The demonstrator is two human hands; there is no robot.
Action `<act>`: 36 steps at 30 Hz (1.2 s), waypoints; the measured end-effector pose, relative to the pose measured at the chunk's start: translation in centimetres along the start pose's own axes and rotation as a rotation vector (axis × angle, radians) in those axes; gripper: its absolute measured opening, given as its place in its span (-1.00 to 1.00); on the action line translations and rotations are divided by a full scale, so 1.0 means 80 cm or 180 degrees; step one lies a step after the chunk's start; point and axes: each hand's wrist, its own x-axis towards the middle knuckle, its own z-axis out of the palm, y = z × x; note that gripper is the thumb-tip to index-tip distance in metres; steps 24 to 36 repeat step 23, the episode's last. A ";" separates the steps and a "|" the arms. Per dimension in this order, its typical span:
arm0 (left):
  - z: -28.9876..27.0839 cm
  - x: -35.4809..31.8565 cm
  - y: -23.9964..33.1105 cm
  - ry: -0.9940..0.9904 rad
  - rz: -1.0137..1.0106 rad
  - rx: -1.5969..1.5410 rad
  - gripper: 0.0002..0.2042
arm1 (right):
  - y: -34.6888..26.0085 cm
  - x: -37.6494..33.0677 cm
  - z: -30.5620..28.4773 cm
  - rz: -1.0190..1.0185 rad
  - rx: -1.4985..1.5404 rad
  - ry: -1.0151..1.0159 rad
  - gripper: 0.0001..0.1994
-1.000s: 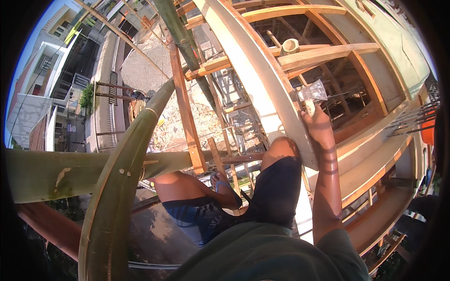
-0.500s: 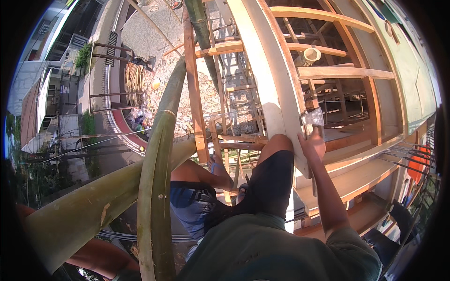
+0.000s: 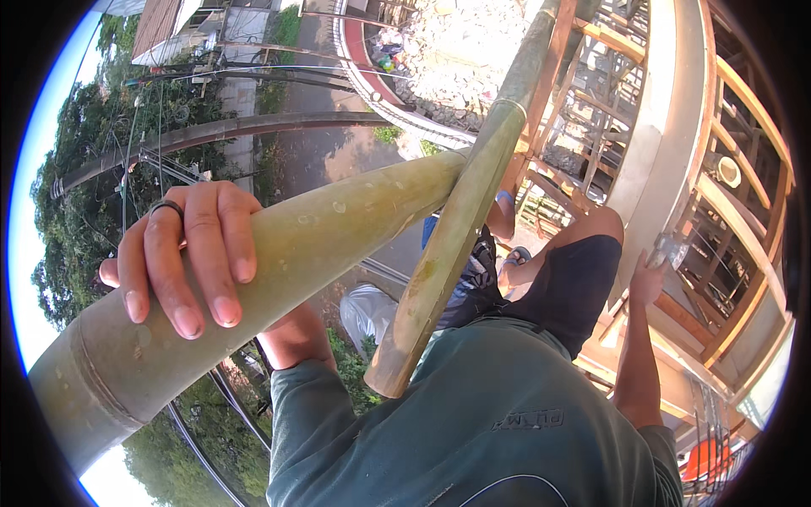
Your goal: The person positions bamboo poles on a wooden frame and secures them by hammering nails into the joints. The person uses a hammer to drive nails into the bamboo, ensuring the structure is stable.
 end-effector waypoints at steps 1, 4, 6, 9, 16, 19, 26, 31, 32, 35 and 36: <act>-0.007 0.004 0.001 -0.0118 -0.0164 -0.0076 -0.60 | 0.004 0.000 0.003 0.0101 -0.0039 -0.0060 -0.17; -0.007 0.014 -0.006 -0.0180 0.0018 -0.0124 -0.52 | 0.003 -0.004 0.000 0.0041 -0.0027 -0.0014 -0.11; 0.006 0.004 -0.010 0.0058 0.0162 -0.0087 -0.51 | 0.004 -0.009 -0.007 0.0092 -0.0031 -0.0119 -0.10; 0.004 0.006 -0.012 -0.0167 0.0172 -0.0181 -0.47 | -0.006 -0.005 -0.020 0.0095 -0.0146 -0.0156 -0.10; -0.015 0.013 -0.009 -0.0451 -0.0364 -0.0473 -0.35 | 0.004 -0.006 -0.002 0.0053 -0.0141 -0.0026 -0.15; -0.020 0.019 -0.012 -0.0472 -0.0548 -0.0728 -0.31 | -0.014 -0.014 -0.019 0.0330 -0.0022 -0.0304 -0.16; -0.026 0.003 -0.009 -0.0442 -0.0786 -0.0898 -0.19 | -0.019 -0.022 -0.017 0.0451 0.0273 -0.0382 -0.21; -0.026 0.003 -0.009 -0.0442 -0.0786 -0.0898 -0.19 | -0.019 -0.022 -0.017 0.0451 0.0273 -0.0382 -0.21; -0.026 0.003 -0.009 -0.0442 -0.0786 -0.0898 -0.19 | -0.019 -0.022 -0.017 0.0451 0.0273 -0.0382 -0.21; -0.026 0.003 -0.009 -0.0442 -0.0786 -0.0898 -0.19 | -0.019 -0.022 -0.017 0.0451 0.0273 -0.0382 -0.21; -0.026 0.003 -0.009 -0.0442 -0.0786 -0.0898 -0.19 | -0.019 -0.022 -0.017 0.0451 0.0273 -0.0382 -0.21</act>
